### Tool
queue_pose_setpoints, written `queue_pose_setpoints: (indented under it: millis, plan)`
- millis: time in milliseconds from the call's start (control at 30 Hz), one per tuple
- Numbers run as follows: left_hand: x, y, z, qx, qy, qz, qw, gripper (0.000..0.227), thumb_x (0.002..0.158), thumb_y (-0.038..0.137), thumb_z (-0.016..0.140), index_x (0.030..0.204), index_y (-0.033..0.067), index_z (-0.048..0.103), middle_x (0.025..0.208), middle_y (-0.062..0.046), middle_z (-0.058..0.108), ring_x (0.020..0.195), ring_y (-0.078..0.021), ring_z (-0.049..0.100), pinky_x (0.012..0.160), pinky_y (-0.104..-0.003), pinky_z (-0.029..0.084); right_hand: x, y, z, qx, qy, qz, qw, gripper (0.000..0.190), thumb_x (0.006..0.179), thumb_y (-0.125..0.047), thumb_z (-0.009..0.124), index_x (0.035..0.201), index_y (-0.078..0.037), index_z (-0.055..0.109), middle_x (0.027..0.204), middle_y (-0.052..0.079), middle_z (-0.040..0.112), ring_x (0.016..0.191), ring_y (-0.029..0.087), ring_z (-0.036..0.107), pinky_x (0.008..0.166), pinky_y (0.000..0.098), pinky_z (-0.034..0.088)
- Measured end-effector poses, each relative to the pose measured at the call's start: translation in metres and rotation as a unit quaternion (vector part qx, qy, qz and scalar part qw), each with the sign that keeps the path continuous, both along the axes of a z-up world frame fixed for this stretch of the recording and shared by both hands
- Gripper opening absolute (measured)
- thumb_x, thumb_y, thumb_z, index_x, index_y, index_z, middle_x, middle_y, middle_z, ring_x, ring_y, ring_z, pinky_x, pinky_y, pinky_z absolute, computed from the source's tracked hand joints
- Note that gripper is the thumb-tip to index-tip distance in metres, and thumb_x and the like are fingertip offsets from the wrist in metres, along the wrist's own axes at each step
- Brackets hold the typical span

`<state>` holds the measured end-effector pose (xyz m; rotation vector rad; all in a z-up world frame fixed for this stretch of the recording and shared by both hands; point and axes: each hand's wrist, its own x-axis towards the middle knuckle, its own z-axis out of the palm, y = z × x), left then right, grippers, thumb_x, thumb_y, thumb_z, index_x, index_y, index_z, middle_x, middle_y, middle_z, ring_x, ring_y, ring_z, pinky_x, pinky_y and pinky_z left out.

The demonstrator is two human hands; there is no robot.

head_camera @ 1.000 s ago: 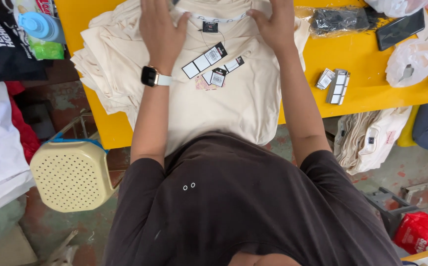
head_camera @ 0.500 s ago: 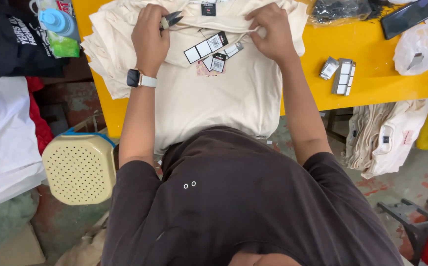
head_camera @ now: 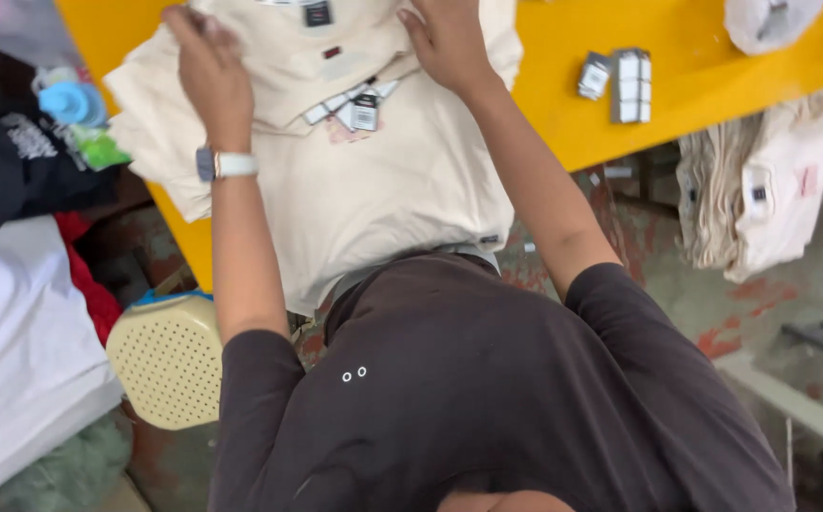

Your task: Attaching brand and price tags to the neck area of t-shirts using a tagging tool at a factory workstation.

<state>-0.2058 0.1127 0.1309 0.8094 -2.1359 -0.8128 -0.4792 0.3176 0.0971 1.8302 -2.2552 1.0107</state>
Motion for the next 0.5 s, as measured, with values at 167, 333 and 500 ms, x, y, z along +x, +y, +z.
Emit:
queue_pose_setpoints:
  millis: [167, 333, 500]
  plan:
    - [-0.044, 0.121, -0.042, 0.216, 0.01, -0.147, 0.965, 0.021, 0.108, 0.014, 0.041, 0.128, 0.0113, 0.038, 0.121, -0.012, 0.054, 0.106, -0.0281, 0.058, 0.096, -0.042, 0.045, -0.077, 0.149, -0.051, -0.111, 0.003, -0.219, 0.969, 0.019, 0.106, -0.025, 0.064, 0.114, -0.009, 0.067, 0.111, 0.013, 0.068, 0.103, 0.034, 0.061, 0.092, 0.0437, 0.042]
    - [-0.154, 0.297, -0.096, 0.24, -0.055, -0.382, 0.891, 0.054, 0.089, -0.006, 0.057, 0.14, -0.0005, 0.041, 0.135, -0.021, 0.045, 0.13, -0.0338, 0.048, 0.118, -0.042, 0.034, -0.14, 0.259, -0.044, 0.169, 0.018, -0.23, 0.958, 0.055, 0.091, -0.028, 0.097, 0.133, -0.01, 0.067, 0.125, 0.007, 0.055, 0.106, 0.034, 0.046, 0.077, 0.0507, 0.042]
    - [-0.243, 0.348, -0.156, 0.174, -0.195, -0.271, 0.926, 0.044, 0.084, -0.006, 0.055, 0.127, 0.0013, 0.048, 0.121, -0.021, 0.048, 0.103, -0.0441, 0.058, 0.092, -0.053, 0.047, -0.155, 0.27, -0.05, 0.281, 0.056, -0.164, 0.944, 0.071, 0.084, -0.034, 0.093, 0.143, -0.012, 0.062, 0.138, 0.009, 0.06, 0.12, 0.034, 0.046, 0.087, 0.053, 0.038]
